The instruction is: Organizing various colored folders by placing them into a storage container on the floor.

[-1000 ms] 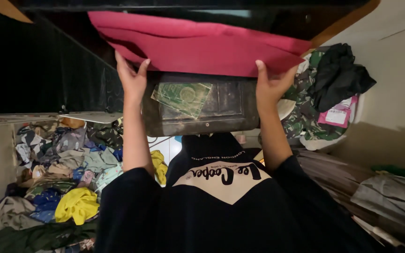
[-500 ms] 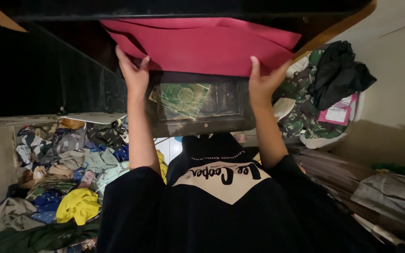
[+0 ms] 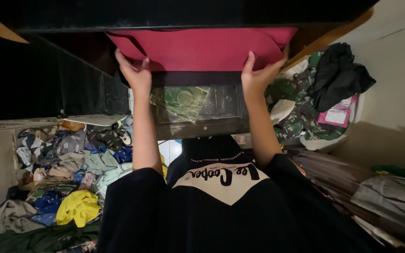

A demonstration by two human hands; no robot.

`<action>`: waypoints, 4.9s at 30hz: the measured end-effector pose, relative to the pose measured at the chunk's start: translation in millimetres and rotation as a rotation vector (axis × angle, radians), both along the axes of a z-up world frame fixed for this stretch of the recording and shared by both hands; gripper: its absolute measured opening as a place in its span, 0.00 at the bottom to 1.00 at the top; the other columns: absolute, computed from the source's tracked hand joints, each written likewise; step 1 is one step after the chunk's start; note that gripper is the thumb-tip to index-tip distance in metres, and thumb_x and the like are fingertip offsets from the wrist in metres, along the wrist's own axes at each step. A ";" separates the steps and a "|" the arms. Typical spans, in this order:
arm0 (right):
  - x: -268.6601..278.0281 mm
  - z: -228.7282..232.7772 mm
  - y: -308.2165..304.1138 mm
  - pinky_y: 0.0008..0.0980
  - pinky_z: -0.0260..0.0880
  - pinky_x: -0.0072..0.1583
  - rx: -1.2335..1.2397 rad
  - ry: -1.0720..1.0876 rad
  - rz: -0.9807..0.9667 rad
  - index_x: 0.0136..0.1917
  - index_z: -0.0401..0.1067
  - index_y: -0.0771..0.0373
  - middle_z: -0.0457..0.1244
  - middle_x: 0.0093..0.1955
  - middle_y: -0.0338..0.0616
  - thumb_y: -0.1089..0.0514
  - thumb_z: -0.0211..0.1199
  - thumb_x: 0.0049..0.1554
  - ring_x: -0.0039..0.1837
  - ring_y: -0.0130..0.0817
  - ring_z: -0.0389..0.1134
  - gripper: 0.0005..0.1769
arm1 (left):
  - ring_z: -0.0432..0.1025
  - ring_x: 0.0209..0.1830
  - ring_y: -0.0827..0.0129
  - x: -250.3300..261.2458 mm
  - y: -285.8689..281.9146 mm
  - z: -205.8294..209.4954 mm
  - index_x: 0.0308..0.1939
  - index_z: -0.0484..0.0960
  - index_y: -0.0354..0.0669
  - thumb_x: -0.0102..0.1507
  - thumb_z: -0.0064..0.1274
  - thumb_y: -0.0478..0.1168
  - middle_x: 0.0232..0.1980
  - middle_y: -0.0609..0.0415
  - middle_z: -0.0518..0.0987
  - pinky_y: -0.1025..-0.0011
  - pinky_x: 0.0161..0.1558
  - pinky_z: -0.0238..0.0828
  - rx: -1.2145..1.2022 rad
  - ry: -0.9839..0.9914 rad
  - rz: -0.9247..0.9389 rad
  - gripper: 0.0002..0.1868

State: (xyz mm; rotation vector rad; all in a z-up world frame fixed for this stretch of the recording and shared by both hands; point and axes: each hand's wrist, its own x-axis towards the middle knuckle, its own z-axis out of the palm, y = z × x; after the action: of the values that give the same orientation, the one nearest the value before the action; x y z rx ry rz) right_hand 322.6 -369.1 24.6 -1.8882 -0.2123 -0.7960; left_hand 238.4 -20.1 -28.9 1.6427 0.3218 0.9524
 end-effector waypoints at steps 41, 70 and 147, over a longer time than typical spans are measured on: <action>-56.4 20.6 49.1 0.45 0.69 0.56 -0.454 -0.097 0.177 0.56 0.72 0.60 0.61 0.56 0.48 0.58 0.71 0.58 0.58 0.48 0.65 0.14 | 0.65 0.73 0.57 33.2 -8.7 1.5 0.74 0.58 0.38 0.53 0.56 0.14 0.70 0.42 0.68 0.66 0.73 0.59 0.027 -0.023 0.124 0.47; -39.9 -1.0 58.5 0.40 0.69 0.48 -0.679 -0.161 0.206 0.43 0.71 0.57 0.62 0.44 0.42 0.60 0.66 0.56 0.49 0.42 0.68 0.04 | 0.30 0.88 0.40 -19.2 -130.7 41.9 0.84 0.42 0.45 0.64 0.61 0.29 0.86 0.39 0.31 0.46 0.84 0.31 0.264 0.118 0.254 0.52; -382.5 -31.1 -71.2 0.29 0.73 0.48 0.943 0.417 -0.019 0.54 0.72 0.66 0.65 0.44 0.41 0.53 0.53 0.71 0.45 0.28 0.68 0.14 | 0.75 0.44 0.74 -229.0 -189.7 42.6 0.49 0.76 0.35 0.71 0.44 0.24 0.43 0.54 0.80 0.74 0.50 0.74 -0.302 0.235 -1.022 0.08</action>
State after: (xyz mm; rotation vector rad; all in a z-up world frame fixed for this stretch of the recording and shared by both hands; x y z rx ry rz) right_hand -59.9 -440.3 -6.5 -1.1054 0.3884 -0.3758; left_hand 9.4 -209.8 13.7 1.3634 -0.2187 -0.0616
